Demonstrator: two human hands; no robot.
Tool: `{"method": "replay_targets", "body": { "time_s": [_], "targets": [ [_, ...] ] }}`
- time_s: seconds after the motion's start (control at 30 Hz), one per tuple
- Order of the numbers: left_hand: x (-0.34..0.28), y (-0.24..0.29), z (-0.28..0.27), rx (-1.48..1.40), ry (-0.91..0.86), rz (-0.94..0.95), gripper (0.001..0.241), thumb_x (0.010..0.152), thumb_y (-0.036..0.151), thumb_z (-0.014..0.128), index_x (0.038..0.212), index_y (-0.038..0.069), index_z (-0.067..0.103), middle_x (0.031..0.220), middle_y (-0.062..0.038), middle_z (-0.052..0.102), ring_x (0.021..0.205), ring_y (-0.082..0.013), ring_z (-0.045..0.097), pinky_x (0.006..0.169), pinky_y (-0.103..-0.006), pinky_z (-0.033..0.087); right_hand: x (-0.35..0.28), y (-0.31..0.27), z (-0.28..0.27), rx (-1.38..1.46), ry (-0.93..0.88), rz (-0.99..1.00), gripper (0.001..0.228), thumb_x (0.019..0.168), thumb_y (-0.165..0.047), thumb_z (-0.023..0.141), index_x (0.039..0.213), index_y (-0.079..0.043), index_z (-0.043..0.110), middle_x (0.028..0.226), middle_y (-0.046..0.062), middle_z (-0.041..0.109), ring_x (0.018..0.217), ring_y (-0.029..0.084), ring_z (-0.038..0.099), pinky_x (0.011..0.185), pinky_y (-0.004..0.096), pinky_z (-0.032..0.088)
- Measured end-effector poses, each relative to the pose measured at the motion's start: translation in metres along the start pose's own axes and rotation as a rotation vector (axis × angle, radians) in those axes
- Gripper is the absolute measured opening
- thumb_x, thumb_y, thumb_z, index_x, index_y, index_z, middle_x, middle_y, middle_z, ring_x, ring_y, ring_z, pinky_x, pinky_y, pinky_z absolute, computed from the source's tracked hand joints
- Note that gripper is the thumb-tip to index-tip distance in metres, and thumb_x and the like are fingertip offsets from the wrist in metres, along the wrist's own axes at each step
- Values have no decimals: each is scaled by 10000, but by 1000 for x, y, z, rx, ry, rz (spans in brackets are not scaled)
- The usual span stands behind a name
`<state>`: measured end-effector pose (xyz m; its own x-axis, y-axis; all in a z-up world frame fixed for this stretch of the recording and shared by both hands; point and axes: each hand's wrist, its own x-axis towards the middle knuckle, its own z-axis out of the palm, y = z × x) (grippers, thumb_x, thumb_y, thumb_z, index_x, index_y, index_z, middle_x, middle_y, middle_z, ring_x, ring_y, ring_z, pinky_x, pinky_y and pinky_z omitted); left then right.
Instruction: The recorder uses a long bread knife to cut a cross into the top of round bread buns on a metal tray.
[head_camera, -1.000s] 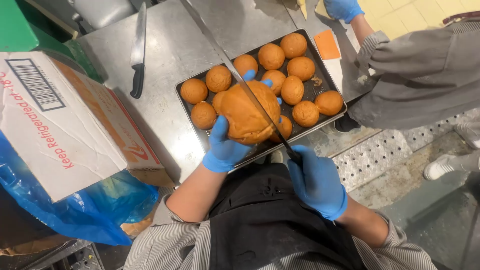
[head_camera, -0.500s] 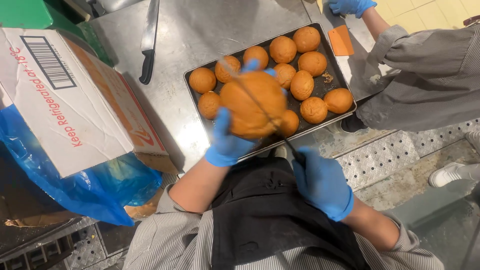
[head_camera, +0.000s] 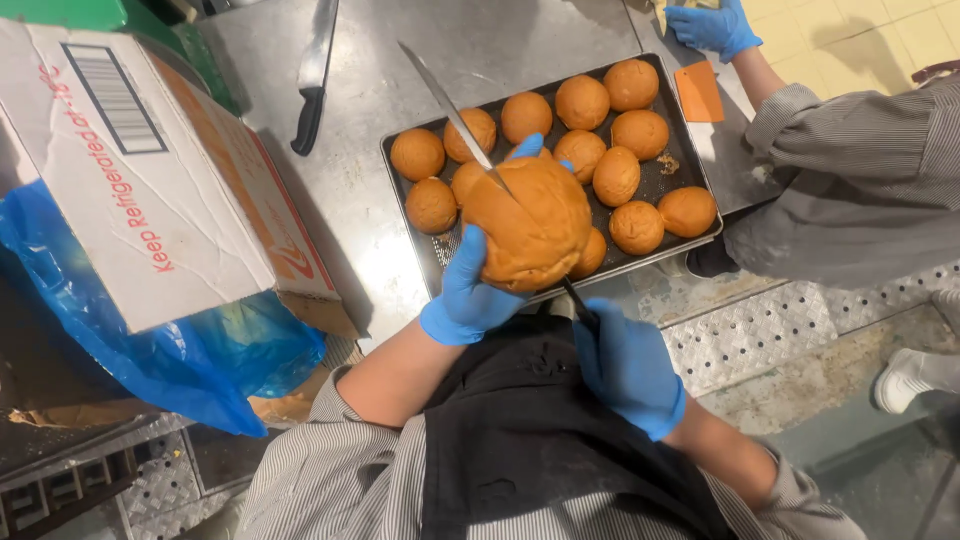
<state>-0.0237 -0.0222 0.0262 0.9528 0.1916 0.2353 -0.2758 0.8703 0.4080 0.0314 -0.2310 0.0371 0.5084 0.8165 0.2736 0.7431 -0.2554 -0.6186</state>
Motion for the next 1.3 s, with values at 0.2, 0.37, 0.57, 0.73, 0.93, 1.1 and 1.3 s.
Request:
{"method": "replay_targets", "body": {
  "time_s": [0.2,0.37,0.57,0.73,0.93,1.1,1.3],
  "targets": [
    [-2,7,-4,88,41,-39,984,1012,628,531,1703,145,23,1725,-90,208,1559,-275,301,1304,-511,282,15,6,-22,465,-287,361,138,983,-72,591,1112,-24,592,661,144,665,543,341,658,521,421,499],
    [1,20,-42,51,-38,-162,1054,982,761,497,1756,166,97,1675,-168,306,1583,-337,363,1329,-528,308,20,7,-23,-79,-115,39,266,934,-154,684,1127,-5,576,654,156,663,522,370,640,472,432,452],
    [-6,10,-75,-362,99,-114,958,1020,625,533,1728,92,167,1722,-135,325,1586,-331,358,1349,-517,304,7,-11,-33,70,-49,195,253,912,-55,643,1148,-10,563,635,123,658,496,313,650,459,394,467],
    [11,15,-24,-146,69,-48,893,1034,620,546,1704,170,165,1719,-129,286,1575,-326,342,1311,-558,305,11,-11,-23,-13,-9,116,258,915,-52,671,1141,0,559,617,134,618,498,330,622,452,420,432],
    [8,-6,-21,-57,91,-50,840,1035,572,543,1692,232,145,1699,-76,291,1567,-293,330,1314,-526,293,12,-11,-19,-104,58,44,223,959,-52,661,1134,-8,530,639,151,598,508,354,598,463,441,418],
    [9,-2,-30,-98,69,-33,831,1070,550,554,1696,140,192,1678,-109,353,1558,-309,367,1321,-518,307,7,-9,-18,-68,42,82,170,986,-81,655,1100,-31,540,655,172,611,540,389,605,477,457,430],
    [8,-18,-21,-42,151,-54,870,1026,567,568,1674,118,200,1654,-107,345,1522,-286,381,1299,-472,301,7,-3,-15,-24,-26,204,137,953,-115,630,1039,-37,558,628,195,607,565,402,652,476,451,479]
  ]
}}
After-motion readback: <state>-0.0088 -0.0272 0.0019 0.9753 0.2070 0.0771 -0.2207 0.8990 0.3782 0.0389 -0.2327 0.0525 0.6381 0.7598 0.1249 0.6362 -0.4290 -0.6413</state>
